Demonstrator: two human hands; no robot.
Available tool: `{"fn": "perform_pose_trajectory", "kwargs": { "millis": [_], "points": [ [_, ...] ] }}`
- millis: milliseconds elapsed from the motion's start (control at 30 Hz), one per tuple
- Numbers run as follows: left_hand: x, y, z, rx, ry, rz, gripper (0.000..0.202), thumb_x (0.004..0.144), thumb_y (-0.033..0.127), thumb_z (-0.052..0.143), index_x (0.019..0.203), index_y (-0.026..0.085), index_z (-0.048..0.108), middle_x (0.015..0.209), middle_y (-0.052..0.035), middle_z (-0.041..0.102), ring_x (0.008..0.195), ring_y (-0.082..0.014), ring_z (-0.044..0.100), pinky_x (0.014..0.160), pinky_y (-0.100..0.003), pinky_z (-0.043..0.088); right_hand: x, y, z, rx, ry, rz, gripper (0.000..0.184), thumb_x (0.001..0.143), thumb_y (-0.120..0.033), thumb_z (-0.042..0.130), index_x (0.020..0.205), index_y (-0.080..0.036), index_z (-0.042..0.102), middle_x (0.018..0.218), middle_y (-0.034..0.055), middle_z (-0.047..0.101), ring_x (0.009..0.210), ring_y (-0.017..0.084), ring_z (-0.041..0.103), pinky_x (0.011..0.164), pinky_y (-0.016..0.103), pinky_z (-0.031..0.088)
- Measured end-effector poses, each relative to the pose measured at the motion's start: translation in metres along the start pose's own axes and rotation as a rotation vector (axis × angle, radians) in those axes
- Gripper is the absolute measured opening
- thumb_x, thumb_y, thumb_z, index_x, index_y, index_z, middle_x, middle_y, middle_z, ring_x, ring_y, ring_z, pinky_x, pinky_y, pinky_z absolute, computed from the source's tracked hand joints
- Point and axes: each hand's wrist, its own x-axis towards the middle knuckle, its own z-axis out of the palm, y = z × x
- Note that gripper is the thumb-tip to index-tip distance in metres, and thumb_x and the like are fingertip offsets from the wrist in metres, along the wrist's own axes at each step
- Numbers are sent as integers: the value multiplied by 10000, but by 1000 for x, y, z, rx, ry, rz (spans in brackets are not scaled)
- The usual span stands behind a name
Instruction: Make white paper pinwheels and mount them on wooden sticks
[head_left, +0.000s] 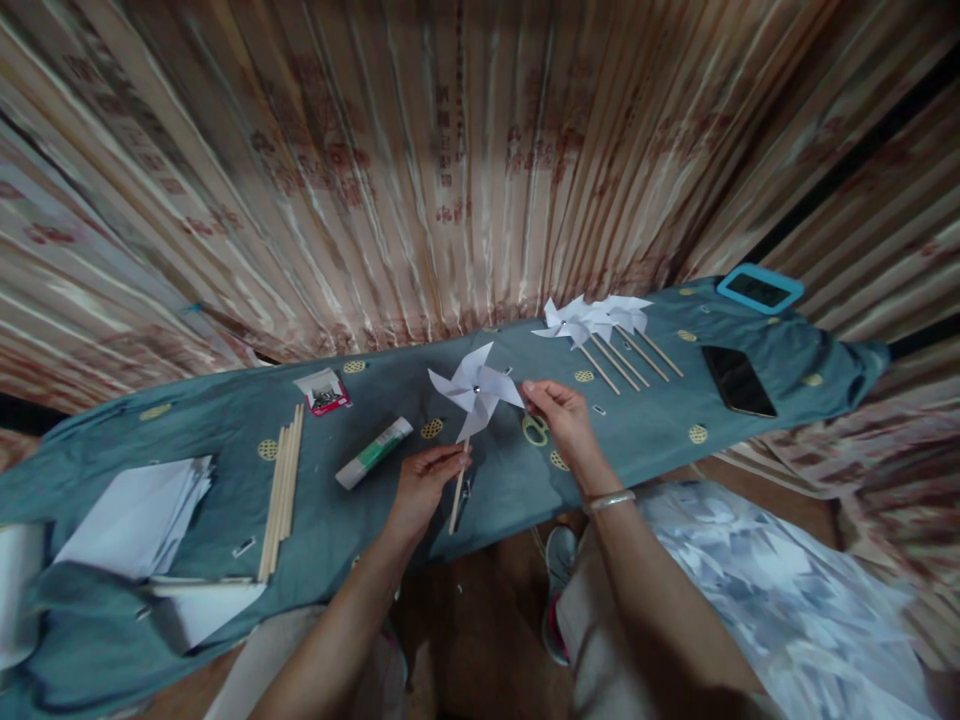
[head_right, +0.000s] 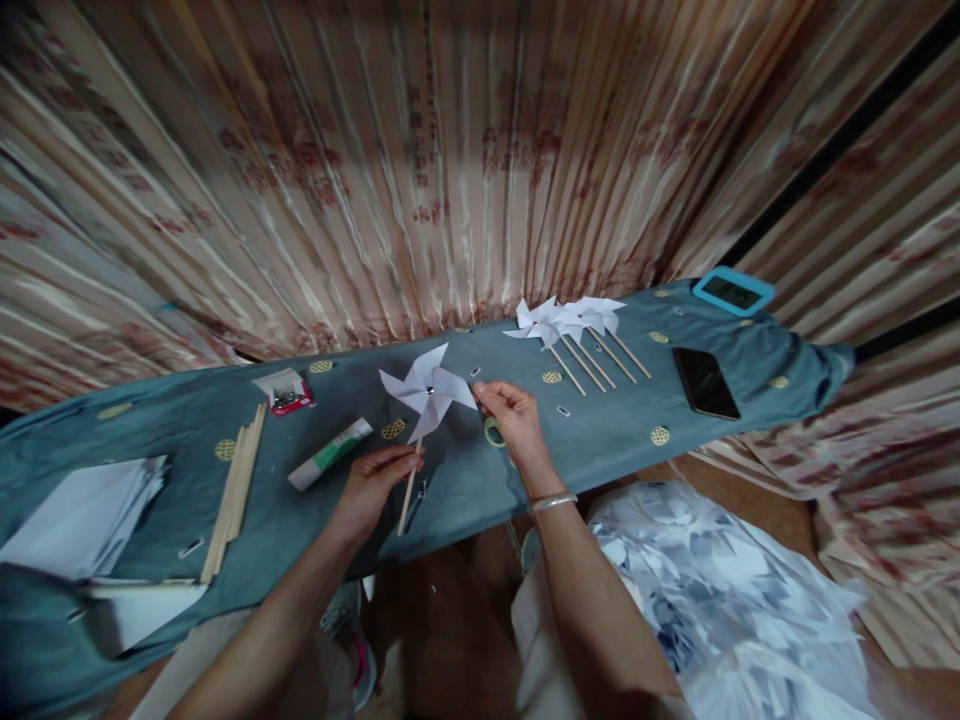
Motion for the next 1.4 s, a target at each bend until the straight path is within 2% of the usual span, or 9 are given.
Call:
{"fn": "perform_pose_trajectory", "kwargs": {
  "millis": [100, 400, 700, 967, 1100, 1267, 1400],
  "points": [
    [-1, 1, -1, 18, -4, 8, 351, 470, 382, 886, 730, 165, 793, 731, -79, 764, 681, -191, 683, 724, -309, 536, -3, -1, 3, -29, -28, 20, 427, 538, -590, 812, 559, -195, 651, 486, -50, 506, 469, 73, 360, 477, 244, 260],
    [-2, 6, 1, 10, 22, 4, 364, 430, 383, 898, 704, 171, 790, 710, -67, 755, 665, -177, 660, 706, -301, 524, -7, 1, 9, -37, -74, 31, 354, 545, -529, 807, 574, -203, 672, 524, -27, 556, 514, 95, 403, 504, 250, 281],
    [0, 6, -1, 14, 50, 34, 386, 438, 393, 898, 730, 165, 791, 714, -62, 752, 666, -178, 661, 710, -307, 529, -12, 8, 13, -75, -157, 7, 373, 594, -545, 783, 567, -199, 645, 507, -45, 482, 518, 91, 360, 506, 255, 259],
    [-1, 8, 0, 6, 59, 47, 361, 457, 381, 890, 729, 166, 790, 703, -60, 748, 665, -186, 665, 709, -315, 533, -18, 8, 21, -66, -214, 25, 441, 557, -621, 795, 561, -203, 652, 551, -17, 566, 549, 108, 426, 527, 254, 326],
    [-1, 8, 0, 19, 58, 52, 368, 452, 399, 893, 715, 164, 787, 685, -59, 740, 658, -187, 658, 703, -317, 530, -20, 7, 22, -59, -248, 55, 412, 560, -577, 822, 559, -200, 655, 552, -19, 574, 552, 105, 429, 524, 246, 325],
    [0, 7, 0, -3, 63, 28, 368, 440, 382, 898, 718, 167, 789, 681, -51, 738, 653, -169, 645, 699, -296, 516, -24, 7, 26, -55, -279, 71, 402, 571, -534, 837, 532, -191, 631, 497, -48, 499, 518, 86, 378, 512, 244, 283],
    [0, 6, 1, -13, 66, 21, 379, 428, 384, 903, 712, 163, 785, 678, -46, 734, 645, -164, 640, 693, -296, 513, -26, 7, 29, -36, -312, 81, 389, 572, -509, 846, 530, -181, 642, 520, -39, 539, 531, 86, 407, 528, 243, 296]
  ]
}}
